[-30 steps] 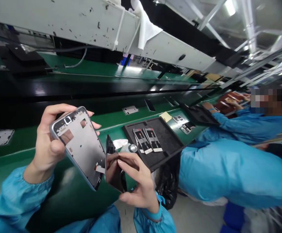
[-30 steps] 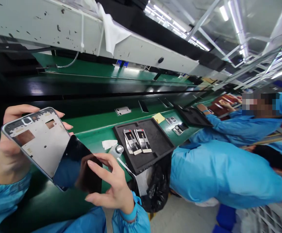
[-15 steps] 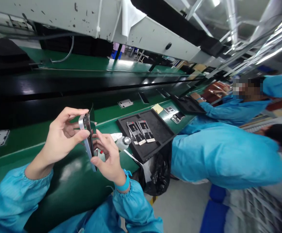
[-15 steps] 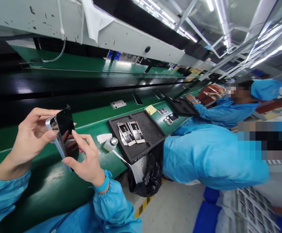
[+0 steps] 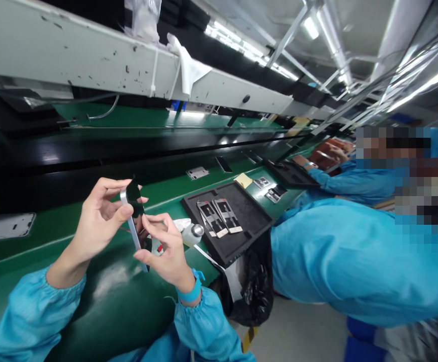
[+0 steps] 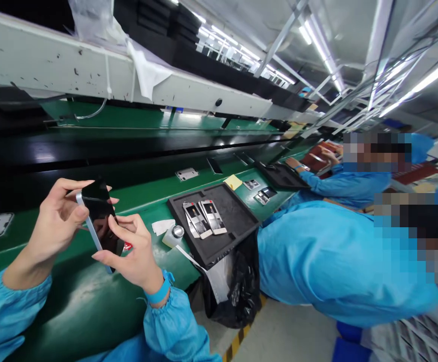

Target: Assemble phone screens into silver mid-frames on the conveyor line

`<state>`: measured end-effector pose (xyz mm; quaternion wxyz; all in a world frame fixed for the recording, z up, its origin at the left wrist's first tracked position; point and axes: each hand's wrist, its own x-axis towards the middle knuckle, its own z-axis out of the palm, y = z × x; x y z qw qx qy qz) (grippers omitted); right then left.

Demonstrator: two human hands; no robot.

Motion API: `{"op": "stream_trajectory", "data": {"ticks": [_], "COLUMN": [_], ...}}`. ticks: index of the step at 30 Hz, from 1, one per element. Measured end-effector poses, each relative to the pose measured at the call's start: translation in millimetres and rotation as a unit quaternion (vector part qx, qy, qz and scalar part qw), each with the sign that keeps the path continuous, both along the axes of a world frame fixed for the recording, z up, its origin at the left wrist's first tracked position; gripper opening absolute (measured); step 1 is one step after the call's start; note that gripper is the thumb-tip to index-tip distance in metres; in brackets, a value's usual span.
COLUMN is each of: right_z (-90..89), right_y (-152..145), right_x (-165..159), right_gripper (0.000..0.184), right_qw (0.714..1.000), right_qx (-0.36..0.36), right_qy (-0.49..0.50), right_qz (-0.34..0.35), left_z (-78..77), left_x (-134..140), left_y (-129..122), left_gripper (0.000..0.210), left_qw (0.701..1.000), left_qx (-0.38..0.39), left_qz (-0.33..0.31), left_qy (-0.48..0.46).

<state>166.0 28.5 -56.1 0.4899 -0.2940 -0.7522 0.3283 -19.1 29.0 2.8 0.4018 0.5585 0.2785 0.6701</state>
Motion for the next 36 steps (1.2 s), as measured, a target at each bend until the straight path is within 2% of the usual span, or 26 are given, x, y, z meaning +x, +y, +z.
{"op": "stream_trajectory", "data": {"ticks": [8,12,19,24,28,31,33,36], "right_z": [0.2,1.6,-3.2,-0.9,0.3,5.3,13.6,31.9], "right_y": [0,-1,1,2,-7,-14,-13,3], "right_x": [-3,-5,-8,-13,-17,-14,-10,-5], "right_gripper": [0.064,0.061,0.052,0.045,0.045,0.046,0.059,0.071], "right_qw": [1.000,1.000,0.997,0.998,0.995,0.995,0.996,0.985], "right_qx": [-0.003,-0.001,-0.046,-0.018,0.019,0.015,-0.019,-0.125], "right_qy": [0.024,0.028,0.065,0.065,0.026,-0.025,-0.009,0.093], "right_qz": [-0.008,-0.011,0.009,-0.015,-0.096,-0.091,-0.088,-0.079], "left_z": [0.6,1.8,6.6,1.1,-0.2,2.1,3.5,4.8], "left_x": [0,0,1,15,33,35,32,30], "left_y": [-2,-2,-5,-5,-7,-4,-1,2], "left_gripper": [0.039,0.044,0.044,0.048,0.060,0.060,0.063,0.066], "left_qw": [1.000,1.000,0.997,0.997,0.983,0.967,0.959,0.948], "left_qx": [0.017,0.005,-0.050,-0.053,-0.135,-0.176,-0.193,-0.230], "left_qz": [0.014,0.025,0.041,0.055,0.019,-0.012,-0.053,-0.120], "left_qy": [0.008,0.013,0.032,-0.009,-0.120,-0.183,-0.198,-0.185]}}
